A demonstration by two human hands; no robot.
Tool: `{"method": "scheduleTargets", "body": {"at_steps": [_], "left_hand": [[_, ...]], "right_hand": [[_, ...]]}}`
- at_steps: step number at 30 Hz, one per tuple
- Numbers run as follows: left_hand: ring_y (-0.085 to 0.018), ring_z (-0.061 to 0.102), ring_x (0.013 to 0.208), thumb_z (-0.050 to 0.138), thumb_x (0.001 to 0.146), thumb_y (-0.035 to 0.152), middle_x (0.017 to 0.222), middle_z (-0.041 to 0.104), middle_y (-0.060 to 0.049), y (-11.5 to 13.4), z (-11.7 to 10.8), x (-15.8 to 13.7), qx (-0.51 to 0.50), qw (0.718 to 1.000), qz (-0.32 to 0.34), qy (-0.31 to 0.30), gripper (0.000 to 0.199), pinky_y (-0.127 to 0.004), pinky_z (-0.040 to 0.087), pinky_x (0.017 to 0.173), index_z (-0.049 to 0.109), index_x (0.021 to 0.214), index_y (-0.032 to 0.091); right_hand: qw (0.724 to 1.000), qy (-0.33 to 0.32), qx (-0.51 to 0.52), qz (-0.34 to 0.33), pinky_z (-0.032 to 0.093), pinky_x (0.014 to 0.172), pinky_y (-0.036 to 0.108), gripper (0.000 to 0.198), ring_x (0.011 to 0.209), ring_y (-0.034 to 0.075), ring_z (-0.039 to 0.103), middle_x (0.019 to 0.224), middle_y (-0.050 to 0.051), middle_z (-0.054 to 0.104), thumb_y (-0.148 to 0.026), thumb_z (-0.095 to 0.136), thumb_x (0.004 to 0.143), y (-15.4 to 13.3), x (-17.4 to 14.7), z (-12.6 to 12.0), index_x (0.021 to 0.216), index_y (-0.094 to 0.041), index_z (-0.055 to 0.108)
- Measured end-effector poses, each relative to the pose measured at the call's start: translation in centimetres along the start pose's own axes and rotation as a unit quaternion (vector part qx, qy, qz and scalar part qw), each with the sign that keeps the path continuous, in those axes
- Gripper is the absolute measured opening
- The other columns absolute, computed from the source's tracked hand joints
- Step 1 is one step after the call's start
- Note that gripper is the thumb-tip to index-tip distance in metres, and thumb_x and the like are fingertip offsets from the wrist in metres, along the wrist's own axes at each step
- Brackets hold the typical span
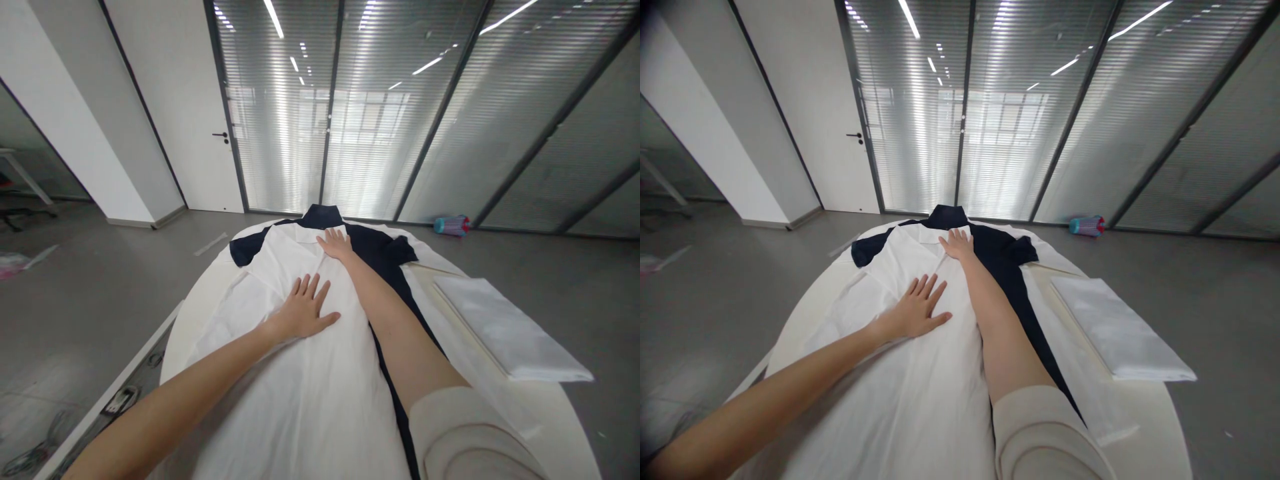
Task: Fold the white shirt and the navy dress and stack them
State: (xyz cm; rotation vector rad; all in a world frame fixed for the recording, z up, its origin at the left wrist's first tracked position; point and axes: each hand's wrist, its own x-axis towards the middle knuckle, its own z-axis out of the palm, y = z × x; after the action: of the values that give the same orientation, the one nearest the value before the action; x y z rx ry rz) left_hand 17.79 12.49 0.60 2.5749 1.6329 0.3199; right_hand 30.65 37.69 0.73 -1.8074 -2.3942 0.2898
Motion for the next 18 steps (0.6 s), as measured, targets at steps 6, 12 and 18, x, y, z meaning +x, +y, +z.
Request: {"method": "scheduleTargets", "body": {"at_steps": [6, 12, 18], "left_hand": [[-0.043, 0.010, 0.152, 0.027, 0.098, 0.071, 0.164, 0.014, -0.025, 0.6, -0.3, -1.4, 0.007, 0.999, 0.022, -0.026, 0.086, -0.060, 0.014, 0.120, 0.023, 0.160, 0.012], [-0.033, 0.023, 0.152, 0.039, 0.100, 0.059, 0.164, 0.026, -0.017, 0.2, -3.7, -6.4, -0.077, 0.993, 0.048, -0.071, 0.068, -0.053, 0.023, 0.121, 0.035, 0.156, 0.019], [-0.025, 0.065, 0.117, 0.051, 0.096, 0.054, 0.132, 0.065, -0.009, -5.8, -8.2, -18.1, -0.219, 0.957, -0.168, 0.090, 0.045, -0.038, 0.054, 0.098, 0.065, 0.128, 0.025]], "right_hand": [[1.000, 0.004, 0.014, 0.017, 0.005, 0.121, 0.060, 0.082, 0.155, 0.029, 0.006, 0.169, 0.008, 0.008, -0.070, 0.015, 0.097, -0.1, 0.4, 0.0, 0.162, -0.020, 0.017], [0.999, 0.029, -0.012, 0.015, 0.005, 0.121, 0.061, 0.078, 0.154, 0.034, 0.008, 0.168, 0.010, 0.014, -0.065, 0.017, 0.099, -0.3, -0.5, -0.2, 0.161, -0.018, 0.022], [0.982, 0.168, -0.073, -0.036, 0.019, 0.118, 0.055, 0.053, 0.144, 0.037, 0.032, 0.147, 0.021, 0.051, -0.037, 0.046, 0.096, -5.4, -2.0, -1.7, 0.140, -0.009, 0.052]]}}
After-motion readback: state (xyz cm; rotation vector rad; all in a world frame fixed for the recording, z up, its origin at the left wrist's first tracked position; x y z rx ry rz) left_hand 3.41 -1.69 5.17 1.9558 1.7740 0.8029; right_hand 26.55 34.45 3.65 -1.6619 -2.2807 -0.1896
